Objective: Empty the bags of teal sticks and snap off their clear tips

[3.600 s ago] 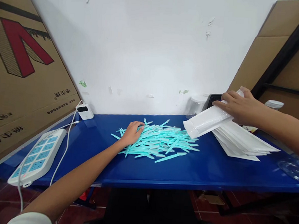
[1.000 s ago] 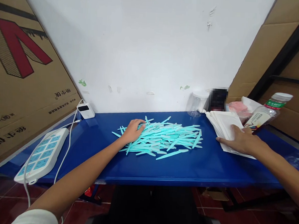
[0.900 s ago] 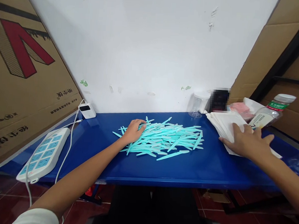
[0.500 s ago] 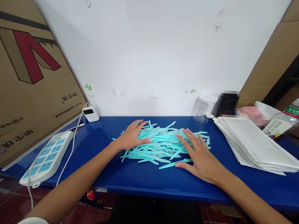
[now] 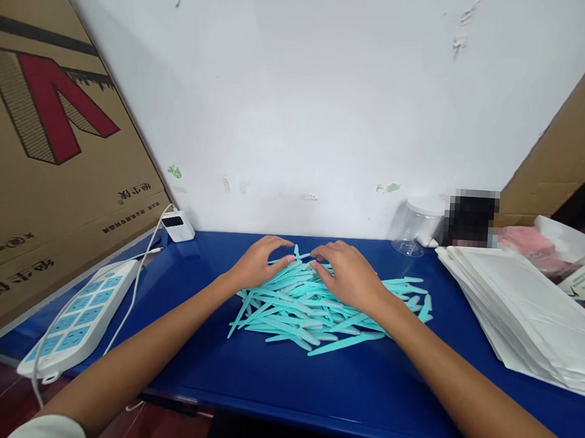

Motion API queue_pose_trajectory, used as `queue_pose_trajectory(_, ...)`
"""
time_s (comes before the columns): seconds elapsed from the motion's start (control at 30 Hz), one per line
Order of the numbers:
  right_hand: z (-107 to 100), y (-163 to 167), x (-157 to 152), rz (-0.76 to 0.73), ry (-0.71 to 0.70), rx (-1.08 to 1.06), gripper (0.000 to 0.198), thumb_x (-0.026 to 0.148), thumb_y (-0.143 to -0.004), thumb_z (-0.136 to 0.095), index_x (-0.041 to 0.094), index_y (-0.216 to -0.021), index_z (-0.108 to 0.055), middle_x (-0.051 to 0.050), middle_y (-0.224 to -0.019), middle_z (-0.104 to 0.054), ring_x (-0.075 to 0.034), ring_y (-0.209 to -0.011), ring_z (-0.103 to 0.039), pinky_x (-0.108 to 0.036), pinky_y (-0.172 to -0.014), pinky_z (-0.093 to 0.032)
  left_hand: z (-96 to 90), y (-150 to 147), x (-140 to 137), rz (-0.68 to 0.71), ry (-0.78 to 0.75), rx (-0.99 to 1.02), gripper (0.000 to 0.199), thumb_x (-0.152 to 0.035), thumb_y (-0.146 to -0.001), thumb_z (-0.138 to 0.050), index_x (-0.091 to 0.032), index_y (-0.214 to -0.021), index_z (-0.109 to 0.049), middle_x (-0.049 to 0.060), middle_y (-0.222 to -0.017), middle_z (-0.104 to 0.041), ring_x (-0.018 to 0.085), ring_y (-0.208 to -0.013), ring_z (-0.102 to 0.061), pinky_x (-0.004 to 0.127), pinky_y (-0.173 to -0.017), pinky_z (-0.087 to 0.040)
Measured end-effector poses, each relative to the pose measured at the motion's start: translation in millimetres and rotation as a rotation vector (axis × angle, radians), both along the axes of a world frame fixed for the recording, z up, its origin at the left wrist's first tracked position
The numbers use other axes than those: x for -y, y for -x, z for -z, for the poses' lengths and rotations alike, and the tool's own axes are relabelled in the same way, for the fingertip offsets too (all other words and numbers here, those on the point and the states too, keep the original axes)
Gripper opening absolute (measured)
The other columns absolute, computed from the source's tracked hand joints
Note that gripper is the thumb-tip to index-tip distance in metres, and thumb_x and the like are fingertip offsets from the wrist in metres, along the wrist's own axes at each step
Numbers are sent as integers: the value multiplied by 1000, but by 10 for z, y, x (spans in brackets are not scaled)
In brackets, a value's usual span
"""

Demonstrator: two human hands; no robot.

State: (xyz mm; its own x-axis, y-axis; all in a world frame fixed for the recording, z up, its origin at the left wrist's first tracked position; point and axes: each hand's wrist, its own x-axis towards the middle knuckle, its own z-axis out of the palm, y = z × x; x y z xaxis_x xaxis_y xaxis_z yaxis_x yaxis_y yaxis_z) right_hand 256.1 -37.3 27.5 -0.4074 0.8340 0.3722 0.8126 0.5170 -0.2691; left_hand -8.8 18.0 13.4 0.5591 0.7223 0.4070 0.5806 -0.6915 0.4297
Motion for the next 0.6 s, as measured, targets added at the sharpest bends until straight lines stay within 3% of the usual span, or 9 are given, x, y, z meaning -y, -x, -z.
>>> queue_pose_trajectory(0.1, 207, 14, -178, 23, -25, -27, 45, 47, -108, -43, 24, -132, -74, -13, -121, -76, -35, -115, -67, -57, -98, -55, 100, 47, -71, -92, -53, 88, 26, -37, -107, -54, -22, -108, -75, 7, -104, -78, 24, -102, -69, 38, -94, -54)
queue_pose_trajectory(0.17, 359, -35, -222, -22, -14, -80, 46, 47, -110, -43, 25, -139, -71, -12, -131, -74, -34, -123, -64, -58, -102, -53, 172, 85, -37, -70, -90, 70, 23, -34, -107, -56, -22, -103, -75, 7, -96, -76, 24, -95, -66, 38, -88, -53)
queue_pose_trajectory(0.27, 479, -95, -219, -102, 32, -147, 43, 44, -111, -43, 27, -138, -71, -10, -135, -73, -32, -129, -62, -56, -106, -52, 252, 93, 43, 0, -125, 21, 24, -36, -106, -59, -19, -108, -75, 8, -98, -74, 24, -96, -63, 39, -85, -52)
queue_pose_trajectory(0.4, 467, -81, -169, -95, 81, -185, 38, 44, -110, -48, 24, -129, -74, -11, -125, -75, -29, -120, -66, -51, -102, -55, 325, 47, 76, 56, -115, -9, 28, -38, -106, -61, -17, -117, -75, 10, -105, -72, 24, -98, -62, 38, -84, -52)
queue_pose_trajectory(0.6, 487, -65, -144, -141, -27, -221, 26, 36, -107, -57, 23, -123, -73, -10, -110, -73, -26, -103, -68, -47, -92, -55, 354, 20, 86, 81, -75, 34, 26, -38, -106, -62, -19, -119, -74, 9, -106, -71, 23, -98, -62, 37, -85, -52)
